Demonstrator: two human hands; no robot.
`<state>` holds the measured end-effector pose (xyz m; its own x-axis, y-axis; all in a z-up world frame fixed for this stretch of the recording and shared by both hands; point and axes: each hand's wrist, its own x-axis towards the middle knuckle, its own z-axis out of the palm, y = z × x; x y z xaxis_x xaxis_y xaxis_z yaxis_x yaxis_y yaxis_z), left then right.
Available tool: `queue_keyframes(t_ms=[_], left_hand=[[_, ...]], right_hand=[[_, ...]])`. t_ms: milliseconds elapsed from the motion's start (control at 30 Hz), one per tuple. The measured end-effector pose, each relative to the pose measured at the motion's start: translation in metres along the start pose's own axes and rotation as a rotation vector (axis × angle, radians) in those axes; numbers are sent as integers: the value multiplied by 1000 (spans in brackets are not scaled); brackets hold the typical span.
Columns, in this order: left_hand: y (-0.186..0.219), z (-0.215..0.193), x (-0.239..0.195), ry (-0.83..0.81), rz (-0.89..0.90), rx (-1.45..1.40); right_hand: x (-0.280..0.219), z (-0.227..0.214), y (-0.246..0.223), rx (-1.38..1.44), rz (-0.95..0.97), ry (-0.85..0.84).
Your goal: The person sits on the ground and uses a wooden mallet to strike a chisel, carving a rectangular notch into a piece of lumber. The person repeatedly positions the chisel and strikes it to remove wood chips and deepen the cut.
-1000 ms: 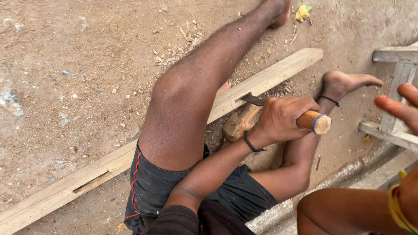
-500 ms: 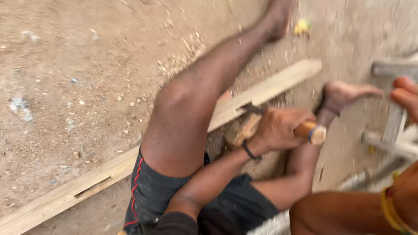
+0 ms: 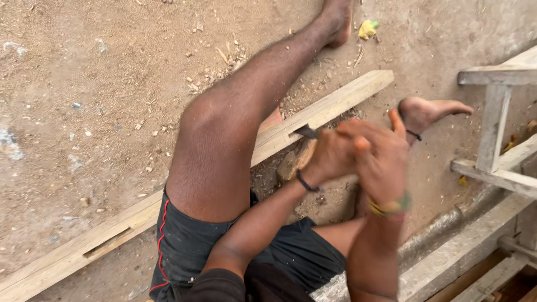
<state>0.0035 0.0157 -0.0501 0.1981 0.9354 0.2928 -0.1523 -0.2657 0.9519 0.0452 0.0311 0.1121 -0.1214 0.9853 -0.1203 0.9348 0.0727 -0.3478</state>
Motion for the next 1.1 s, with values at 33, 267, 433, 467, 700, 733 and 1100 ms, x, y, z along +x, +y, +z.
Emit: queue_keyframes(t_ms=[33,267,433,467,700,733,1100], left_hand=[[-13,1,1,-9,-25,23],[-44,15,-11,78,52,54],[-44,17,-19,51,149,94],[-44,17,-14,39,153,114],[-53,41,17,75,122,112],[-52,47,22,63,111,97],[35,32,21,5,161,-139]], right_hand=[[6,19,7,-65,95,-13],[-1,52,26,76,12,199],[-22,65,20,140,54,398],[-15,63,25,150,77,403],[13,47,43,82,156,416],[17,44,46,104,186,411],[-31,-8,13,187,-7,519]])
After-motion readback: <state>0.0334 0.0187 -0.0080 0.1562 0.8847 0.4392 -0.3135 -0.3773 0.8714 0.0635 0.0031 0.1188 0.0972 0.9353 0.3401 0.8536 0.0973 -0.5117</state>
